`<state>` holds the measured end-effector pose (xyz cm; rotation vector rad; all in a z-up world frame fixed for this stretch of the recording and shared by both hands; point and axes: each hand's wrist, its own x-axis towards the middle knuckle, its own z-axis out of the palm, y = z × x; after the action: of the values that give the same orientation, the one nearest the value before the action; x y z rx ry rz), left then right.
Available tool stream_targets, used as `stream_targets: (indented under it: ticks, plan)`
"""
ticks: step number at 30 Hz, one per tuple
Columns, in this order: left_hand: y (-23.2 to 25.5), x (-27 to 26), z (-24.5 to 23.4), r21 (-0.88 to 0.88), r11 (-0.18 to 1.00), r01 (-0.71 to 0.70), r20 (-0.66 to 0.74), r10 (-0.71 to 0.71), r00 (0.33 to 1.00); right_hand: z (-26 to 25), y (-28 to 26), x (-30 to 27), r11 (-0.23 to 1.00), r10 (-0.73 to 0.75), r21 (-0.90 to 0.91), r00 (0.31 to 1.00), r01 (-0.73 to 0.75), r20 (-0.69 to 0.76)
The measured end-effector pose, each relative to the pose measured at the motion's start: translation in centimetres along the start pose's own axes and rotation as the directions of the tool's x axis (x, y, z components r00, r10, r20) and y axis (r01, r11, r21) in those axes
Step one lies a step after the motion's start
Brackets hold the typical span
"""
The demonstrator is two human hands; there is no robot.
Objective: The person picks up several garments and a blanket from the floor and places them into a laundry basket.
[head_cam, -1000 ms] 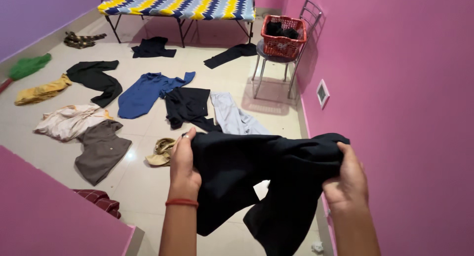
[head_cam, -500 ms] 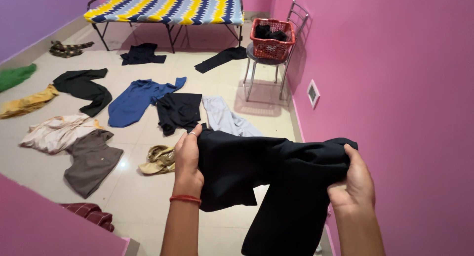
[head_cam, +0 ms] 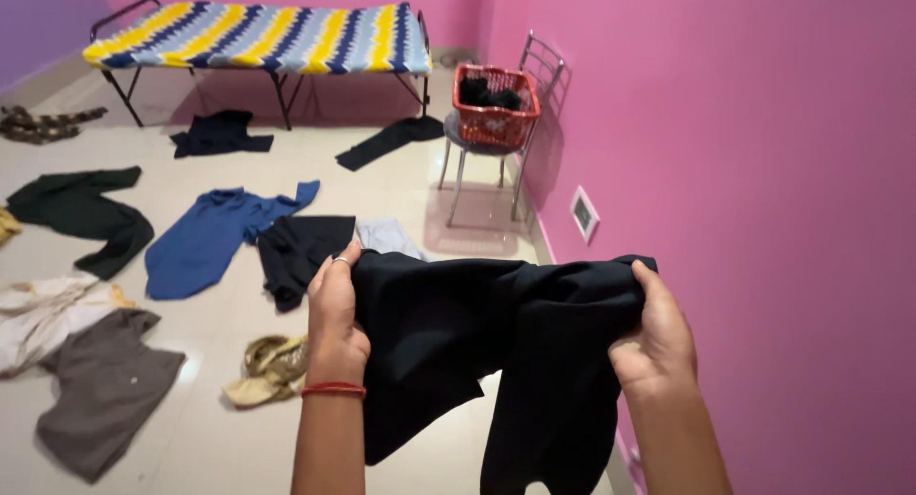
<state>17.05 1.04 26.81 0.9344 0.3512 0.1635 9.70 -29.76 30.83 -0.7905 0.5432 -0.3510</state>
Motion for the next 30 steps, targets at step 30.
stream_targets:
  ticks: [30]
  plan:
    - [11.4,37.6,14.1,0.821,0.287,-0.494,0.392,0.347,0.852,35.0,3.1,31.5,0.784,-0.095,-0.523,0.898,0.333,0.43]
